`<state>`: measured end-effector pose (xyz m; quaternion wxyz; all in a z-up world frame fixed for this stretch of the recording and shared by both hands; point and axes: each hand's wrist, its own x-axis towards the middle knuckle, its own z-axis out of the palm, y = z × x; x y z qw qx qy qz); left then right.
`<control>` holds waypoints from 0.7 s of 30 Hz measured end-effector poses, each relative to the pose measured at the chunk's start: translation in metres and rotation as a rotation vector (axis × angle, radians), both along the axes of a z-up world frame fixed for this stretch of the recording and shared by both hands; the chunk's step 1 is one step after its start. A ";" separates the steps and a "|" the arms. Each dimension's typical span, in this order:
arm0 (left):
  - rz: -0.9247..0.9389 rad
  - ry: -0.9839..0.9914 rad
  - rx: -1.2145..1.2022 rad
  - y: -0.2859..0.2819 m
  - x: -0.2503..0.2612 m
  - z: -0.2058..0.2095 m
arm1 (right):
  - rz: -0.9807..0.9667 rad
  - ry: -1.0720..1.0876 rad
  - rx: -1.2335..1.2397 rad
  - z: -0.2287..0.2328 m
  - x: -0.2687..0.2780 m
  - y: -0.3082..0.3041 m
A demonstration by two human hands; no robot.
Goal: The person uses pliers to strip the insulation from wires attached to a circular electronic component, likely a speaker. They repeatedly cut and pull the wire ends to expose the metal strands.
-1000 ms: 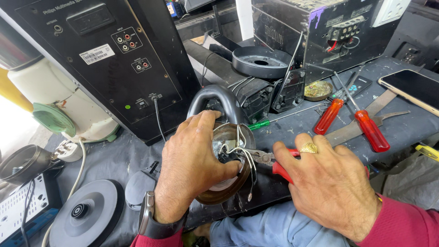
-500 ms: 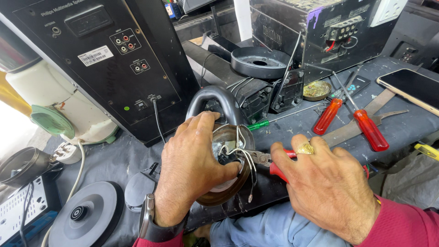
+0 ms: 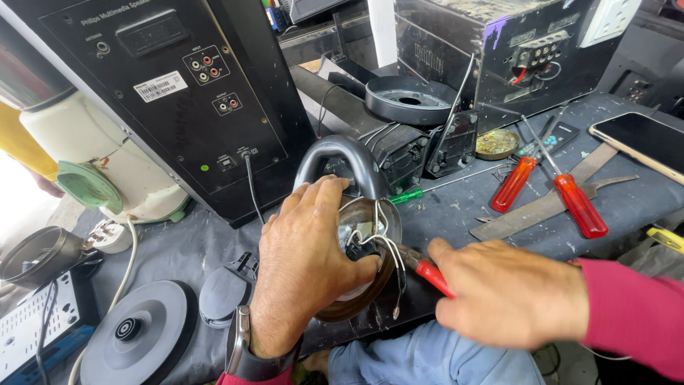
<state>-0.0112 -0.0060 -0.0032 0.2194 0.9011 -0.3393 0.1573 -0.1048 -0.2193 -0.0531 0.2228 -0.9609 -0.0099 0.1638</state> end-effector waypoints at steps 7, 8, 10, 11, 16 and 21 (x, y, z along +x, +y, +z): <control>-0.045 0.005 0.001 0.007 -0.001 -0.003 | -0.324 0.686 1.501 -0.027 -0.013 -0.003; -0.073 -0.038 -0.011 0.008 -0.002 -0.004 | -0.286 0.664 1.592 -0.036 -0.020 0.001; -0.126 -0.120 -0.033 0.012 -0.003 -0.008 | -0.261 0.648 1.743 -0.052 -0.027 0.007; -0.133 -0.120 -0.030 0.014 -0.004 -0.010 | -0.249 0.642 1.819 -0.057 -0.031 0.012; -0.151 -0.165 -0.063 0.024 -0.008 -0.017 | -0.032 0.596 2.049 -0.062 -0.046 0.022; -0.172 -0.165 -0.134 0.039 -0.023 -0.035 | -0.036 0.610 1.963 -0.078 -0.058 0.013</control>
